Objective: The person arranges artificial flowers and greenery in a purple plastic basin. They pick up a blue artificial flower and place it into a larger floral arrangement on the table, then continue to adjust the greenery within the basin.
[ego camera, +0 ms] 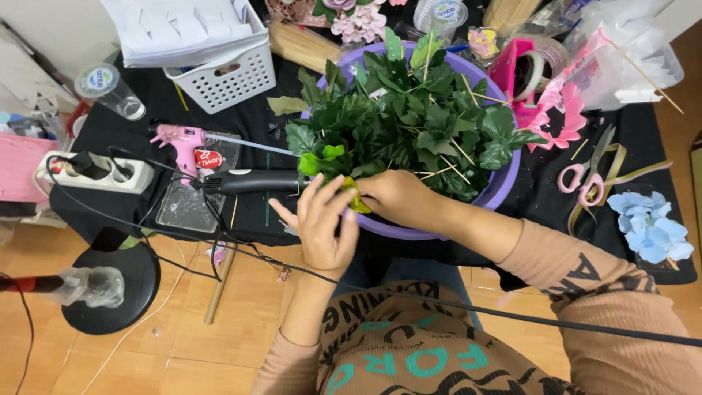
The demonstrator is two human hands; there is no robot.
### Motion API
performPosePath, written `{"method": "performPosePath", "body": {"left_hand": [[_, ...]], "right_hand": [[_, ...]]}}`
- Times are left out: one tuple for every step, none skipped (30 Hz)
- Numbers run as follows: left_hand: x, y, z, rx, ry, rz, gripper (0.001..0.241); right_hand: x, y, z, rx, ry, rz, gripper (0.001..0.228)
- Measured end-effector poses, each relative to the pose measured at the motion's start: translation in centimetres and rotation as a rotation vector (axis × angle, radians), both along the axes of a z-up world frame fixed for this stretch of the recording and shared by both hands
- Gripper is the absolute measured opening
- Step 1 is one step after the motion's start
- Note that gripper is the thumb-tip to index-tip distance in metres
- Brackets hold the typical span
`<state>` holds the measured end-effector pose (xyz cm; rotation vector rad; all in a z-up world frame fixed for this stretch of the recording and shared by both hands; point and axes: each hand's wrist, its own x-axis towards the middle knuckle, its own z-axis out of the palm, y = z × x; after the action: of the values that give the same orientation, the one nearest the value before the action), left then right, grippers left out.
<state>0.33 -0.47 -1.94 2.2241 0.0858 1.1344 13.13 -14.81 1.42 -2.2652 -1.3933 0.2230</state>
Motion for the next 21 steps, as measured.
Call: {"method": "performPosePath", "body": {"left_hand": [[0.1,-0.1,-0.2,0.096,-0.003,0.007,0.018],[0.1,-0.1,-0.5,0.191,-0.007,0.013,0.013],[0.1,-0.1,-0.5,0.187,-0.009,-0.001,0.013],[0.1,-0.1,-0.6,0.233,0.004,0.040,0.011],[0.2,-0.1,-0.7,0.278,0.016,0.081,0.010],[0.1,-0.1,-0.6,0.274,0.013,0.066,0.010],[0.0,-0.1,-0.6,0.277,0.027,0.081,0.009],[0.0,0.0,-0.6,0.280,0.040,0.095,0.008],[-0.1,-0.1,-0.5,0.273,0.041,0.087,0.008],[-0.1,-0.1,-0.5,0.261,0.038,0.088,0.006],[-0.2,0.0,-0.4,0.252,0.037,0.093,0.004],[-0.1,-0.3,-0.1,0.248,0.039,0.088,0.004],[-0.1,-0.5,0.1,0.246,0.004,0.102,0.003],[-0.1,-0.8,0.4,0.244,-0.032,0.116,0.006],[-0.2,-0.9,0.3,0.243,-0.031,0.113,0.006],[-0.3,-0.9,0.2,0.243,-0.049,0.091,0.006],[-0.3,-1.1,0.2,0.244,-0.070,0.073,0.007],[-0.1,-1.6,0.3,0.243,-0.071,0.074,0.007],[0.0,-2.1,0.4,0.246,-0.112,0.056,0.005],[0.1,-2.6,0.5,0.249,-0.153,0.038,0.003],[0.1,-3.2,1.0,0.251,-0.152,0.040,0.003]], "right_hand": [[0.2,-0.1,-0.8,-0.052,-0.025,0.022,0.004],[0.4,-0.3,-1.6,-0.104,-0.050,0.043,0.004],[-0.2,-0.5,0.0,-0.108,-0.050,0.029,0.004],[-0.7,-0.7,1.7,-0.016,-0.009,0.067,0.014],[-1.3,-0.9,3.4,0.077,0.029,0.103,0.028],[-1.4,-2.0,4.4,0.073,0.027,0.089,0.028],[-1.5,-3.1,5.5,0.234,0.077,0.071,0.027],[-1.6,-4.2,6.6,0.395,0.126,0.053,0.026],[-1.1,-5.9,7.0,0.388,0.126,0.044,0.026],[-0.7,-7.6,7.5,0.428,0.241,-0.127,0.022],[-0.2,-9.2,7.9,0.467,0.357,-0.297,0.019],[0.3,-10.5,7.6,0.463,0.358,-0.303,0.019],[0.7,-11.8,7.2,0.395,0.198,-0.417,0.016],[1.2,-13.2,6.8,0.323,0.037,-0.527,0.013],[1.5,-13.5,5.7,0.322,0.038,-0.531,0.013],[1.8,-13.9,4.6,0.275,-0.040,-0.558,0.016],[2.3,-14.3,3.5,0.227,-0.120,-0.581,0.019],[2.6,-13.9,2.9,0.227,-0.121,-0.581,0.019],[2.7,-13.6,2.2,0.191,-0.177,-0.604,0.021],[2.9,-13.2,1.4,0.155,-0.233,-0.626,0.023],[3.1,-13.1,1.1,0.158,-0.232,-0.624,0.023]]}}
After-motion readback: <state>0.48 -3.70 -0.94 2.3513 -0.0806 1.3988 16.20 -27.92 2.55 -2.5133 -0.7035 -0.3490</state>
